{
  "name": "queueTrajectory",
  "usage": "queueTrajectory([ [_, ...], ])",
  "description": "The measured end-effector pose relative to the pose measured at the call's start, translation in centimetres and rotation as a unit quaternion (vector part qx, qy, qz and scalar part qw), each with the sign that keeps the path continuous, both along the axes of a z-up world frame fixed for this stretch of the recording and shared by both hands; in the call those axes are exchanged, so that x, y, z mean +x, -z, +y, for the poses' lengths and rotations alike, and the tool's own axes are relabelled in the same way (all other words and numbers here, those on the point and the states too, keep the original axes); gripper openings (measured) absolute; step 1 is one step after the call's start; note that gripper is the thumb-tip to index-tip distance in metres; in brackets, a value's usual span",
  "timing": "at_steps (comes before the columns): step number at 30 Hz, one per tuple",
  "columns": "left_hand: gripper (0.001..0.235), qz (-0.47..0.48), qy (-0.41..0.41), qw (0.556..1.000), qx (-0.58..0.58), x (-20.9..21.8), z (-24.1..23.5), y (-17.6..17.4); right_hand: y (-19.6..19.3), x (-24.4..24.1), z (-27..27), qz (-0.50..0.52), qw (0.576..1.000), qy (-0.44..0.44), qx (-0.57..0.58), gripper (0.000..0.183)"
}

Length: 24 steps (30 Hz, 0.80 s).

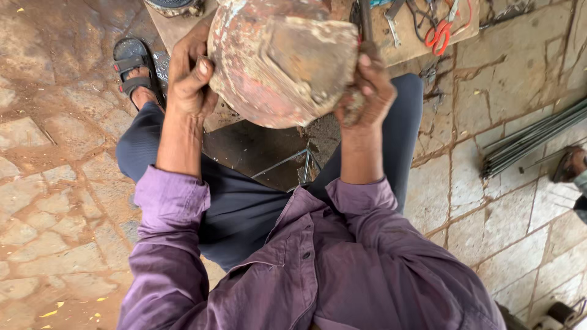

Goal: The person disassembles a pump motor by hand and with a hammer, removes the internal stator, and applies a substance to the coils with a small brush.

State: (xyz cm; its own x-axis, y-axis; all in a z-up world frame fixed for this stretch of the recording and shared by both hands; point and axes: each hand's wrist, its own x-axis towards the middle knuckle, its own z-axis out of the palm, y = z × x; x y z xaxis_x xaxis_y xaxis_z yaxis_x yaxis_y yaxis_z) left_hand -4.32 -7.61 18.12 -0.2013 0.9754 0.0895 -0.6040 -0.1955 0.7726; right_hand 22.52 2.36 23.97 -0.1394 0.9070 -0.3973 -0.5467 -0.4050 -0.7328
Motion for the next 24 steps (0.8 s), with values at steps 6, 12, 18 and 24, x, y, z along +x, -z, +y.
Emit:
queueTrajectory([
  [6, 0.103, -0.035, -0.016, 0.999, 0.004, 0.6, -0.2, 3.2, 1.8, 1.4, 1.2, -0.056, 0.998, -0.027, -0.020, 0.022],
  [12, 0.110, -0.008, -0.035, 0.996, -0.079, 0.8, 1.4, 6.4, 8.8, 3.3, 2.7, 0.130, 0.983, -0.030, -0.123, 0.012],
  [18, 0.118, -0.031, 0.008, 0.999, -0.038, 1.9, 1.4, 5.4, 9.4, 4.1, 2.5, 0.155, 0.983, -0.050, -0.086, 0.041],
  [24, 0.121, -0.039, -0.015, 0.999, -0.034, 2.0, 1.8, 4.0, 6.4, 2.5, 1.4, 0.149, 0.985, -0.033, -0.082, 0.034],
])
